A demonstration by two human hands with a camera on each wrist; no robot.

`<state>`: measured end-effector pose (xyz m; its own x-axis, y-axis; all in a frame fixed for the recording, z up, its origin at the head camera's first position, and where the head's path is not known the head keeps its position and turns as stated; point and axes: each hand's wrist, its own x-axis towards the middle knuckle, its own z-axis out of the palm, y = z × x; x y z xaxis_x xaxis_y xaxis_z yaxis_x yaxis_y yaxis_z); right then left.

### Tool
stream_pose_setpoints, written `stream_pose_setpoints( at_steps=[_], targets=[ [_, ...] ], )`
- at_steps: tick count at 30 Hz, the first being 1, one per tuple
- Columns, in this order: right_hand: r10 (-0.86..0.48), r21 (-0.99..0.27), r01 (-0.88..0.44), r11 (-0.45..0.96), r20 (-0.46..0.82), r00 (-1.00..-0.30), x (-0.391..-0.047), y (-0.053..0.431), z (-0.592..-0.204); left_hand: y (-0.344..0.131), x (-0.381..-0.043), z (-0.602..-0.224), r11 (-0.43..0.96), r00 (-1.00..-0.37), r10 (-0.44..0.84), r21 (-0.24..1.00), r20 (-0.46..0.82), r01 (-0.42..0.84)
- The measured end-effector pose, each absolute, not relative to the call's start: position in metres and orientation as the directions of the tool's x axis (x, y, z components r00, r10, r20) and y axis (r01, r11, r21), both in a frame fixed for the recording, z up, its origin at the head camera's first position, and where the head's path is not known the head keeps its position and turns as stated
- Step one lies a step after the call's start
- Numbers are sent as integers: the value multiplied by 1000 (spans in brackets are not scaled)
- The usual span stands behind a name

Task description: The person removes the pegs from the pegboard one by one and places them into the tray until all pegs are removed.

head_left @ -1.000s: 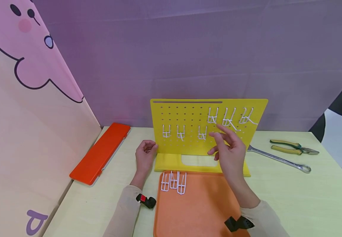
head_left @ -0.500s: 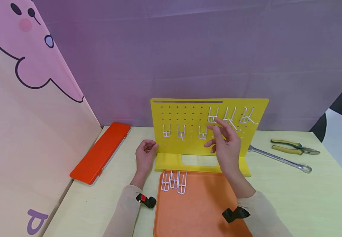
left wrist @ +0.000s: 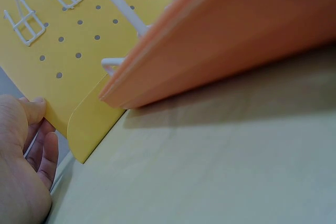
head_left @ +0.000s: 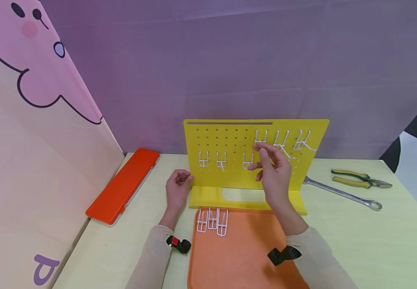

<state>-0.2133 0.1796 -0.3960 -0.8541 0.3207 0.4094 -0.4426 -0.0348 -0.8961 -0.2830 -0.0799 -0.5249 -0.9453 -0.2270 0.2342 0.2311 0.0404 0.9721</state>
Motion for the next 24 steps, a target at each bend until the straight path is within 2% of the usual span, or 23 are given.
stream_pose_setpoints(
  at_steps=[24],
  targets=[
    [327,-882,-470,22,451,-830,-204,179,-391,-80,-284,-525,58,-948,-228,975,221,213]
  ],
)
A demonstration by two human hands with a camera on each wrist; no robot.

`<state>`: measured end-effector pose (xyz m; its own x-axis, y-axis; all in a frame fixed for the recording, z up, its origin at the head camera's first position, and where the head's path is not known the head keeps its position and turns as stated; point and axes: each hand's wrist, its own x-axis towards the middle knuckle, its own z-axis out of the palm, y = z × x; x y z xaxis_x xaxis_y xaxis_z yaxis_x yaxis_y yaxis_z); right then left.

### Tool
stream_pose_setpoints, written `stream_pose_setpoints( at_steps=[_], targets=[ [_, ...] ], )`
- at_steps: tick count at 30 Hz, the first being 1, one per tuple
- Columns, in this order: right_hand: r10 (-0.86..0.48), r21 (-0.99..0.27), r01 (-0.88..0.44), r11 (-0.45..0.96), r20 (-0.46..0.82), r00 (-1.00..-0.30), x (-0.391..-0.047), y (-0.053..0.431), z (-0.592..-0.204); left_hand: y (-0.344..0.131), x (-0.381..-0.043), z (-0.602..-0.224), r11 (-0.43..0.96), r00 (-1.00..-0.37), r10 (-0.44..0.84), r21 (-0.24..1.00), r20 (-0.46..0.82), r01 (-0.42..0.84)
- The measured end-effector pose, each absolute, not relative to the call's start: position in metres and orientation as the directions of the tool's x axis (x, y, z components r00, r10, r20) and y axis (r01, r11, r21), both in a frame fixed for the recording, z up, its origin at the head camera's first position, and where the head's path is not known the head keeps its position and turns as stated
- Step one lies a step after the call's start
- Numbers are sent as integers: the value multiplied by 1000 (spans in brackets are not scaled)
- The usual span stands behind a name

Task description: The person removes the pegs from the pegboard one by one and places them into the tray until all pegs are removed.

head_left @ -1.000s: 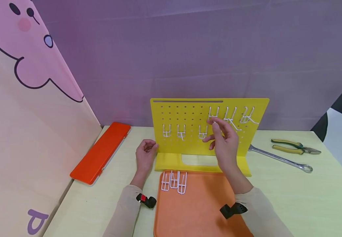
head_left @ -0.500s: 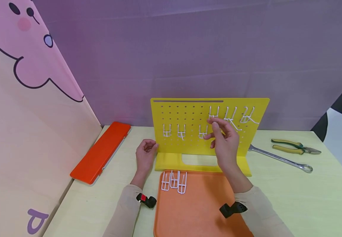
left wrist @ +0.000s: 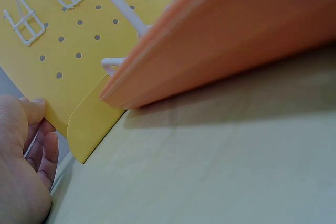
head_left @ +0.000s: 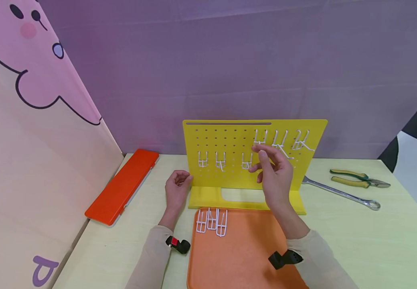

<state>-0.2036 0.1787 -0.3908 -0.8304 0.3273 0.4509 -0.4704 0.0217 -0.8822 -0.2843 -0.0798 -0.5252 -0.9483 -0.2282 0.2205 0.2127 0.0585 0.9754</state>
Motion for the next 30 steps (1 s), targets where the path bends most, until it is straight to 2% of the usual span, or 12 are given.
stream_pose_setpoints(
  at_steps=[15,21,30],
  targets=[
    [313,-884,-464,60,458,-832,-180,175,-387,-79,-282,-524,56,-951,-230,979,206,198],
    [294,-877,-480,32,467,-834,-170,176,-388,-80,-282,-523,50,-952,-229,980,201,195],
    [276,-904,-426,45,421,-864,-157,178,-394,-79,-283,-524,50,-952,-227,978,206,200]
  ],
)
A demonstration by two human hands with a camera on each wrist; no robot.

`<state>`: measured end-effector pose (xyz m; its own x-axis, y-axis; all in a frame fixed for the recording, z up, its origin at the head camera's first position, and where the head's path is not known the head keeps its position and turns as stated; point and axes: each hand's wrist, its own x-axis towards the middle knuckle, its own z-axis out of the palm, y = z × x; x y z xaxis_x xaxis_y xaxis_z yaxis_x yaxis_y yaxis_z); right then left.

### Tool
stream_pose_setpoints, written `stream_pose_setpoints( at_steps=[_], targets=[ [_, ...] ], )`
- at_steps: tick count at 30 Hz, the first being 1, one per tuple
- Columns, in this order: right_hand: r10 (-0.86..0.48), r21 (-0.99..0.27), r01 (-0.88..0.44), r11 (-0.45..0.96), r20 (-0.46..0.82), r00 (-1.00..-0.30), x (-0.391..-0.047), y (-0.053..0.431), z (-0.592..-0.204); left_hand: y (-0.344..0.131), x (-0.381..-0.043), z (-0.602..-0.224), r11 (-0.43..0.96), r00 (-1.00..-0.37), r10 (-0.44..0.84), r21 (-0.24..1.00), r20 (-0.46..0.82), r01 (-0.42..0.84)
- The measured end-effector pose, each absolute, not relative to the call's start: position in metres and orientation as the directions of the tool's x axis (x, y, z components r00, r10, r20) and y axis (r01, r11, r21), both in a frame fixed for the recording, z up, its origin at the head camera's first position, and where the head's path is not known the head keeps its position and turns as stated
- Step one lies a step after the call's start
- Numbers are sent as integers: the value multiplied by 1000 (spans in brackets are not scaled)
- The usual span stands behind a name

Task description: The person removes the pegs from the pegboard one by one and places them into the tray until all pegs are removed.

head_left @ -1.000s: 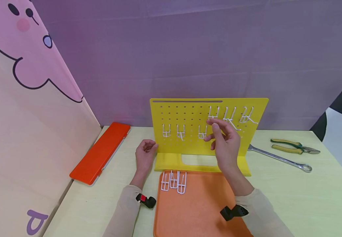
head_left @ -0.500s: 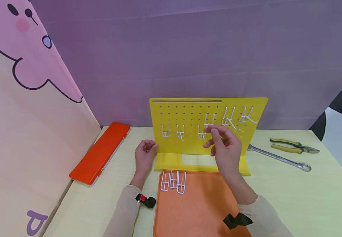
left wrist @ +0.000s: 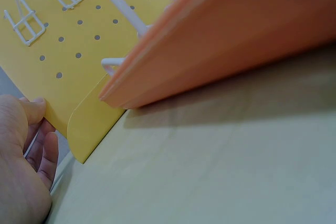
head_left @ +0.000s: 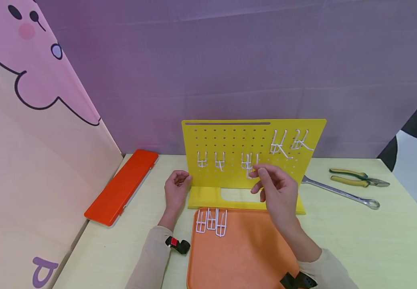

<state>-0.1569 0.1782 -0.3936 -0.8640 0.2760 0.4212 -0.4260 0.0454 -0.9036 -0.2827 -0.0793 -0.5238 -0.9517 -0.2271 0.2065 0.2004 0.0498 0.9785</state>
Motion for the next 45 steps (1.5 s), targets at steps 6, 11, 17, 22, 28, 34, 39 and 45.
stream_pose_setpoints(
  at_steps=[6,11,17,22,28,34,39,45],
  targets=[
    [254,-929,-360,81,369,-894,-150,178,-400,-80,-284,-524,38,-951,-226,977,212,209],
    [220,-948,-293,126,315,-923,-146,179,-406,-79,-282,-524,46,-951,-229,978,209,203],
    [174,-954,-256,156,282,-944,-142,180,-415,-79,-281,-523,61,-953,-232,981,195,186],
    [147,-961,-215,173,241,-959,-140,179,-423,-78,-280,-521,55,-951,-236,980,200,192],
    [99,-969,-192,153,208,-973,-141,179,-432,-78,-282,-522,45,-948,-238,977,213,209],
    [55,-980,-126,152,136,-989,-140,177,-439,-77,-282,-524,38,-944,-242,975,222,220],
    [40,-987,-65,146,72,-997,-142,175,-443,-77,-282,-522,49,-947,-241,977,215,209],
    [5,-992,6,129,-5,-1000,-144,176,-448,-78,-282,-522,68,-947,-241,977,213,203]
  ],
)
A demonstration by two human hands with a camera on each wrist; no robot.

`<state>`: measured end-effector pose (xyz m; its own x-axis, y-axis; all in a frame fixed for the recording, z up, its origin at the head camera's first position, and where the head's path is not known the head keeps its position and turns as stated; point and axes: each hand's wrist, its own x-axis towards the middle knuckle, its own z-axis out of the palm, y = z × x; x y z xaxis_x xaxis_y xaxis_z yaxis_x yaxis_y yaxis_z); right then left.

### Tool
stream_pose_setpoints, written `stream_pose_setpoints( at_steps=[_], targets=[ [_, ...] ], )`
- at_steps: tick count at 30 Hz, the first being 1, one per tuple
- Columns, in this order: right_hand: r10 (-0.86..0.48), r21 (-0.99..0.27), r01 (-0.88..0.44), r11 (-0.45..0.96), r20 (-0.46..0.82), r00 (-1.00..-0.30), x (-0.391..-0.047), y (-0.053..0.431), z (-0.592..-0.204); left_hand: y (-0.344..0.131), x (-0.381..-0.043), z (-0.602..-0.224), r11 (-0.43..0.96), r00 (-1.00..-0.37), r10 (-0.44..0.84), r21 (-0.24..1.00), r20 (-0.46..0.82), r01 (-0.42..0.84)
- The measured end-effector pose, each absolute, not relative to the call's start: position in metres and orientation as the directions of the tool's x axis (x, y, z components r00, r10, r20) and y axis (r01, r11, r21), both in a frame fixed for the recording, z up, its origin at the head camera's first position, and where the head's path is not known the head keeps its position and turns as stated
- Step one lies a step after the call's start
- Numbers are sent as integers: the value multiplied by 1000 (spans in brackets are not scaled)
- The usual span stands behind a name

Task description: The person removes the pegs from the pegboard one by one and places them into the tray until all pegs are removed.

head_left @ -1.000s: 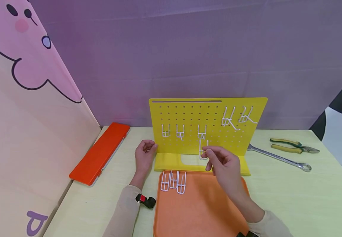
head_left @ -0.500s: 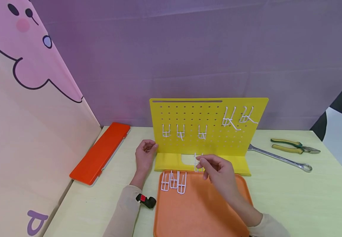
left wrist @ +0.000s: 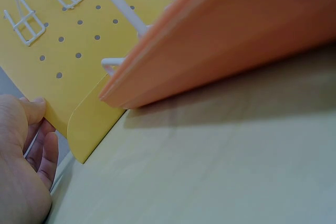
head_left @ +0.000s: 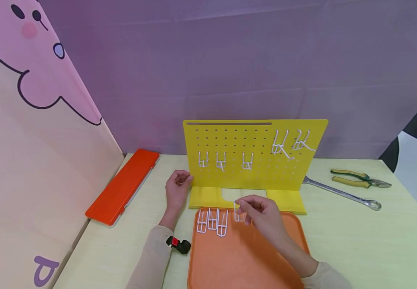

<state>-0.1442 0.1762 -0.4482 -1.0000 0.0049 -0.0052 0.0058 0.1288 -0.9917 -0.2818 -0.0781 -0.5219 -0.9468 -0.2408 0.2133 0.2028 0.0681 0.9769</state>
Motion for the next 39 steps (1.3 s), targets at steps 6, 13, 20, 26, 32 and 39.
stream_pose_setpoints(
  at_steps=[6,13,20,26,32,39],
  targets=[
    [-32,-989,36,144,-41,-999,-148,178,-453,-78,-283,-523,65,-946,-238,976,219,210],
    [-100,-989,52,140,-66,-993,-151,178,-461,-79,-284,-525,57,-946,-240,976,217,210],
    [-137,-987,57,153,-78,-988,-154,177,-468,-79,-283,-523,55,-946,-242,977,215,208],
    [-156,-986,61,155,-85,-984,-155,175,-470,-78,-283,-523,59,-948,-240,978,208,200],
    [-181,-985,63,160,-92,-979,-155,175,-470,-78,-283,-524,50,-945,-242,975,222,216],
    [-202,-983,85,165,-118,-972,-154,175,-470,-78,-284,-524,59,-947,-241,977,213,205]
  ],
)
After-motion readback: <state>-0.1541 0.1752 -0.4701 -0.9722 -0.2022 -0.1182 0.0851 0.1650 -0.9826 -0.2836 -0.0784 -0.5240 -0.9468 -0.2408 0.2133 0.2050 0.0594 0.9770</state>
